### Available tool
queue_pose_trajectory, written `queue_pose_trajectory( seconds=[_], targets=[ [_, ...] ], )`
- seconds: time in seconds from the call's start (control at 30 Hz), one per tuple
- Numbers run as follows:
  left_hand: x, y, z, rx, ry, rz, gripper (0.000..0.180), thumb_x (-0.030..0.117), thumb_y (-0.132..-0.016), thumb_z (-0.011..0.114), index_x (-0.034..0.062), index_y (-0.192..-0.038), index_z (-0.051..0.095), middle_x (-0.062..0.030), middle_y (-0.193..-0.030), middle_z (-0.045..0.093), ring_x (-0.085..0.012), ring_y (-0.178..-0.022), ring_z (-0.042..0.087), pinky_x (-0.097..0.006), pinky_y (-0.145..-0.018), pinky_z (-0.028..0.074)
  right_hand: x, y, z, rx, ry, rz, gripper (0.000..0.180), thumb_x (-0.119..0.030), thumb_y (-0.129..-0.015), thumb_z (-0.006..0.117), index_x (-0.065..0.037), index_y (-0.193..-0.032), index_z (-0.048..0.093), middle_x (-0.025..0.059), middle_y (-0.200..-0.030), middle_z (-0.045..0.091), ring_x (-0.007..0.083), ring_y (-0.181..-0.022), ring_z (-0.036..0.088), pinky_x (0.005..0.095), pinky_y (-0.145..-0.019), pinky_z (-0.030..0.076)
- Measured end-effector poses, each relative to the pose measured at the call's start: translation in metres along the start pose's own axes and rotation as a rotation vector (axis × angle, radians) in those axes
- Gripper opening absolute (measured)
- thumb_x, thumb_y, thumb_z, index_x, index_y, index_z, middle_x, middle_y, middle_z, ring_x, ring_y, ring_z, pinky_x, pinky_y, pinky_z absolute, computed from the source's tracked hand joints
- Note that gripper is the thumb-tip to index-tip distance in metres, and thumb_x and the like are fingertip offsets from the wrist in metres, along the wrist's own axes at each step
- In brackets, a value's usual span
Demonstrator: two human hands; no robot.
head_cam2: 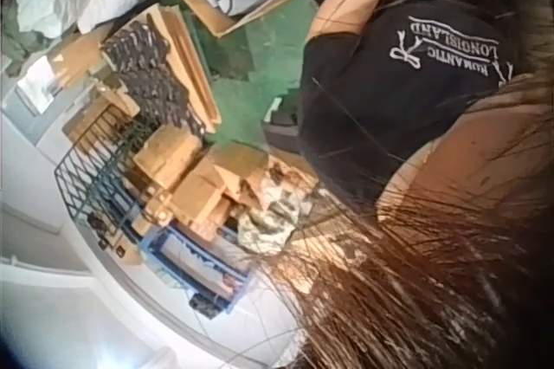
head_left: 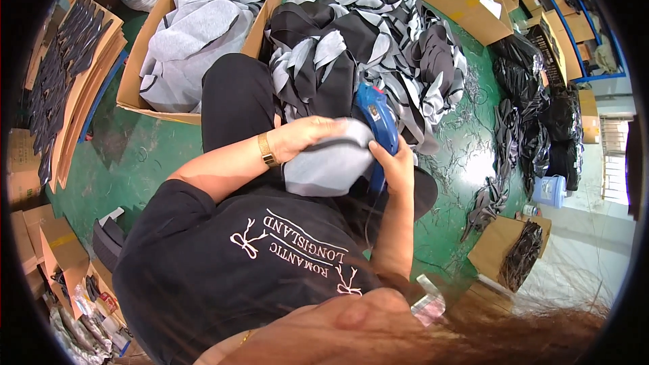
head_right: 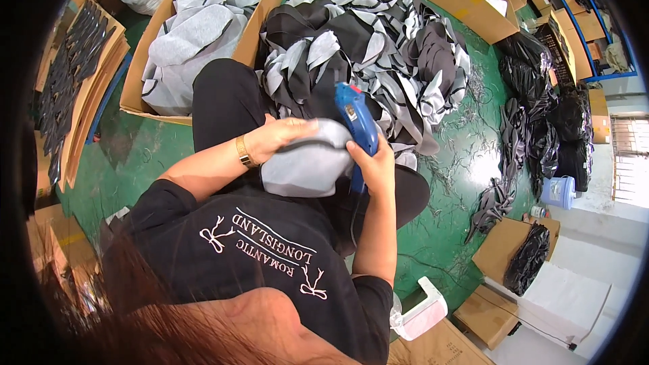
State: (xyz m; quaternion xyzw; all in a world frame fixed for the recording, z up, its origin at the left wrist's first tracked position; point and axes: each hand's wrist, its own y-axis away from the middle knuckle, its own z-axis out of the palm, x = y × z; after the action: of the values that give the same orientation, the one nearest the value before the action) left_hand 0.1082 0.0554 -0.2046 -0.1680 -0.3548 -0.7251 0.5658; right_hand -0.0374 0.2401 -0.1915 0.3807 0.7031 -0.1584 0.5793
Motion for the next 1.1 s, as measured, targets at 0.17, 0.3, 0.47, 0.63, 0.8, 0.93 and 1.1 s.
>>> queue_pose_trajectory(
  seconds=[0.17,0.3,0.47,0.63,0.8,0.93,1.1],
  targets=[
    [-0.007,-0.011,-0.014,0.15,0.236,0.215,0.027,0.029,-0.091,0.06,0.0067,-0.106,0.061,-0.0036,-0.099,0.066,-0.0148,-0.086,0.066,-0.03,-0.077,0.054,0.002,0.002,0.0,0.131,-0.104,-0.008,0.033,-0.009,-0.077,0.07,0.003,-0.105,0.06,0.0086,-0.096,0.066,0.0116,-0.082,0.06,0.0256,-0.078,0.047],
    [-0.006,-0.013,-0.008,0.144,0.195,0.166,0.026,0.023,-0.092,0.058,0.0038,-0.11,0.059,-0.0066,-0.104,0.065,-0.0176,-0.094,0.064,-0.036,-0.084,0.053,-0.003,0.014,0.013,-0.008,-0.217,-0.033,0.044,-0.012,-0.068,0.079,0.002,-0.104,0.06,0.0043,-0.084,0.063,0.0084,-0.07,0.056,0.0238,-0.064,0.047],
    [-0.012,-0.017,0.005,0.131,0.248,0.214,0.029,0.021,-0.092,0.058,0.0031,-0.115,0.056,-0.0075,-0.107,0.064,-0.0187,-0.097,0.063,-0.036,-0.084,0.054,-0.003,0.013,0.029,0.048,0.002,-0.078,0.041,-0.013,-0.065,0.08,0.001,-0.096,0.058,0.0035,-0.077,0.059,0.0108,-0.068,0.054,0.0258,-0.062,0.046],
    [-0.01,-0.019,0.007,0.192,0.013,0.265,0.026,0.018,-0.091,0.06,0.0054,-0.113,0.057,-0.0043,-0.103,0.064,-0.0154,-0.092,0.064,-0.03,-0.075,0.056,-0.006,0.009,0.024,0.027,0.013,-0.051,0.039,-0.013,-0.066,0.078,0.001,-0.096,0.057,0.004,-0.078,0.058,0.0106,-0.069,0.053,0.0255,-0.063,0.045],
    [0.0,-0.022,0.005,0.309,0.049,0.313,0.026,0.017,-0.09,0.06,0.0032,-0.112,0.057,-0.0062,-0.102,0.064,-0.0156,-0.089,0.064,-0.029,-0.076,0.055,-0.005,0.026,0.004,0.049,-0.214,0.035,0.033,-0.01,-0.074,0.073,0.001,-0.102,0.06,0.0004,-0.084,0.06,0.0073,-0.07,0.053,0.0223,-0.065,0.043],
    [0.003,-0.024,0.009,0.357,0.104,0.443,0.025,0.008,-0.089,0.061,0.0001,-0.112,0.057,-0.0079,-0.103,0.063,-0.0161,-0.091,0.063,-0.028,-0.079,0.055,0.001,0.058,0.0,0.001,-0.3,0.109,0.031,-0.008,-0.074,0.07,0.002,-0.102,0.059,0.0015,-0.081,0.059,0.0085,-0.069,0.054,0.0223,-0.064,0.044],
    [0.001,-0.027,0.013,0.367,0.118,0.492,0.027,-0.002,-0.085,0.061,-0.001,-0.111,0.058,-0.0081,-0.103,0.063,-0.016,-0.093,0.063,-0.028,-0.083,0.052,0.014,0.079,0.001,-0.035,-0.269,0.174,0.034,-0.004,-0.073,0.066,0.004,-0.105,0.057,0.006,-0.078,0.06,0.0122,-0.063,0.057,0.0236,-0.061,0.045]
  ],
)
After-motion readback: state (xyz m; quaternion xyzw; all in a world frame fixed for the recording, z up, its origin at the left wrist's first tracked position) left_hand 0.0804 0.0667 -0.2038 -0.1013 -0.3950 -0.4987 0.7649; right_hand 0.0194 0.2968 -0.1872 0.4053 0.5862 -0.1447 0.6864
